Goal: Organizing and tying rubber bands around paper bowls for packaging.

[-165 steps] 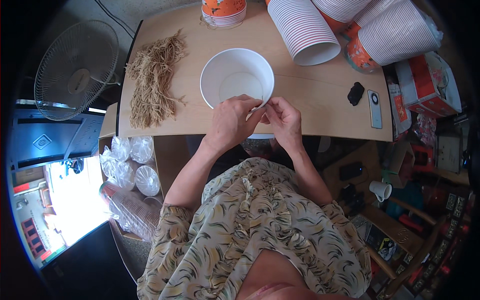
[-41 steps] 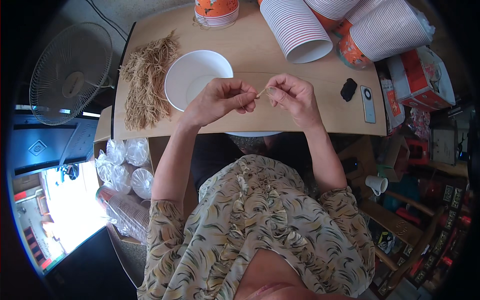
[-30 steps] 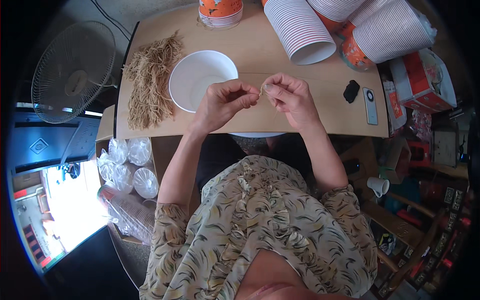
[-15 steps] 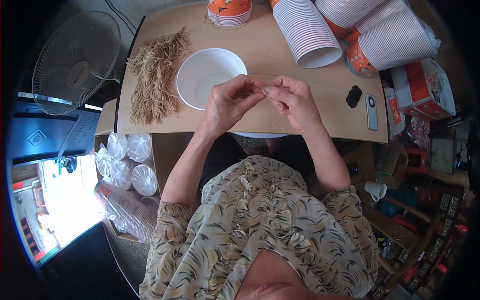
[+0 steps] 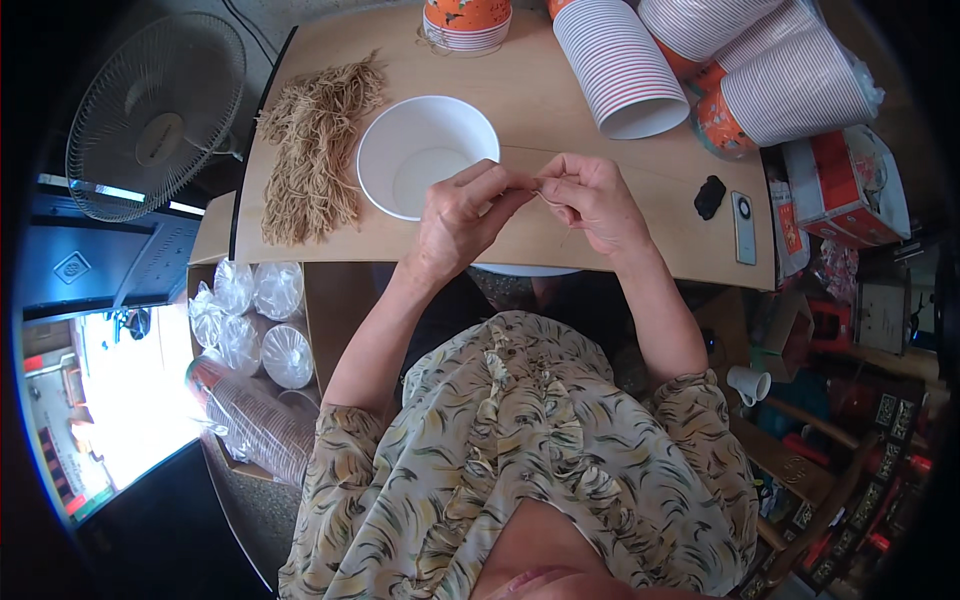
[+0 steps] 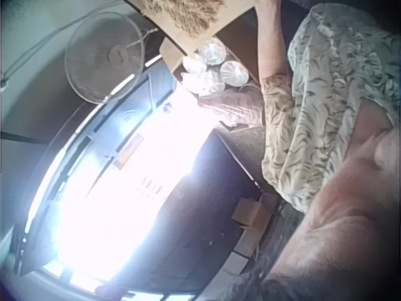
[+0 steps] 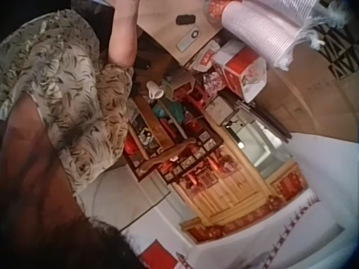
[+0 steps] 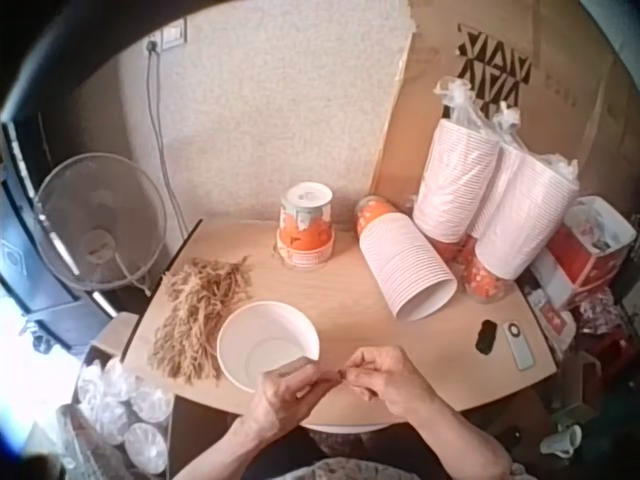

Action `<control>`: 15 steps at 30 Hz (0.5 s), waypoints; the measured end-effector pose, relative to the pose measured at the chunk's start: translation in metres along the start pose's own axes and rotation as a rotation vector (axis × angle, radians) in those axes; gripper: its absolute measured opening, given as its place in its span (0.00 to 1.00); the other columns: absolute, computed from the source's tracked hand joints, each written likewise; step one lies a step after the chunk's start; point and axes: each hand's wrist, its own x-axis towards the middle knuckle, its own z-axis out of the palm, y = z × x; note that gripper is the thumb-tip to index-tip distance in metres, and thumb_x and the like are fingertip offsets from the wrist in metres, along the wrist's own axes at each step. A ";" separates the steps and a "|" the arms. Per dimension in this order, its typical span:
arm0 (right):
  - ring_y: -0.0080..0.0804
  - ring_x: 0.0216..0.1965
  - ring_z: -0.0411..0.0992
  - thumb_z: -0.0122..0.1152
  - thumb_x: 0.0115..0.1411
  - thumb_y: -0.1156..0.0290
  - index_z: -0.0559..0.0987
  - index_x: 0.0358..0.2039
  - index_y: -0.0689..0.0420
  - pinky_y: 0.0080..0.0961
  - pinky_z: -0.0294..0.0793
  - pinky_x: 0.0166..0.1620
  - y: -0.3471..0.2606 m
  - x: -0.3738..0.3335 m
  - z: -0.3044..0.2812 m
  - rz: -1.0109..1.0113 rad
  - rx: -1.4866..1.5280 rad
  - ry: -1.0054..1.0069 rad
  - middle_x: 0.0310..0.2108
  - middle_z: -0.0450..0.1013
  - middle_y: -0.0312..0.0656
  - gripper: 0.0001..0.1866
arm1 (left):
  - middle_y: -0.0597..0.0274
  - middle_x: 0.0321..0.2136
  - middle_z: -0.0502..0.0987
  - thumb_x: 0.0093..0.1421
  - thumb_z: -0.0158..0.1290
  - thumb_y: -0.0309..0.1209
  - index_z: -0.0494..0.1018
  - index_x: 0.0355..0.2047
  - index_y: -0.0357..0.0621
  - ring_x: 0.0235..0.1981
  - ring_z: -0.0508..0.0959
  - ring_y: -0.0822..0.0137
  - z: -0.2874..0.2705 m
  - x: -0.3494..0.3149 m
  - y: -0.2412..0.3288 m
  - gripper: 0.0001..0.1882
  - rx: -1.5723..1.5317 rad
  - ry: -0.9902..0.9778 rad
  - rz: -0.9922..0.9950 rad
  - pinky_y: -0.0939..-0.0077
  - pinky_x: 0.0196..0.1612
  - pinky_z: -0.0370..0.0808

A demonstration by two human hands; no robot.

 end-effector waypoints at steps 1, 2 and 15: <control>0.12 0.19 0.61 0.63 0.64 0.74 0.78 0.36 0.62 0.13 0.53 0.20 -0.002 0.000 0.001 0.016 -0.032 0.000 0.22 0.68 0.29 0.05 | 0.61 0.30 0.81 0.56 0.65 0.19 0.80 0.35 0.40 0.31 0.82 0.69 -0.001 -0.001 -0.001 0.07 0.022 -0.009 0.017 0.77 0.36 0.82; 0.13 0.19 0.61 0.63 0.64 0.74 0.78 0.36 0.62 0.13 0.53 0.20 -0.003 0.001 0.001 0.033 -0.063 0.000 0.22 0.68 0.28 0.05 | 0.61 0.30 0.81 0.56 0.65 0.19 0.80 0.35 0.40 0.31 0.82 0.69 -0.001 -0.001 -0.002 0.07 0.022 -0.009 0.017 0.77 0.36 0.82; 0.10 0.21 0.60 0.57 0.70 0.64 0.79 0.44 0.62 0.10 0.51 0.21 0.001 -0.003 -0.003 0.044 0.077 -0.040 0.21 0.66 0.28 0.13 | 0.63 0.33 0.83 0.61 0.63 0.24 0.79 0.36 0.34 0.34 0.82 0.75 -0.011 0.003 -0.010 0.06 -0.365 -0.097 -0.376 0.80 0.37 0.82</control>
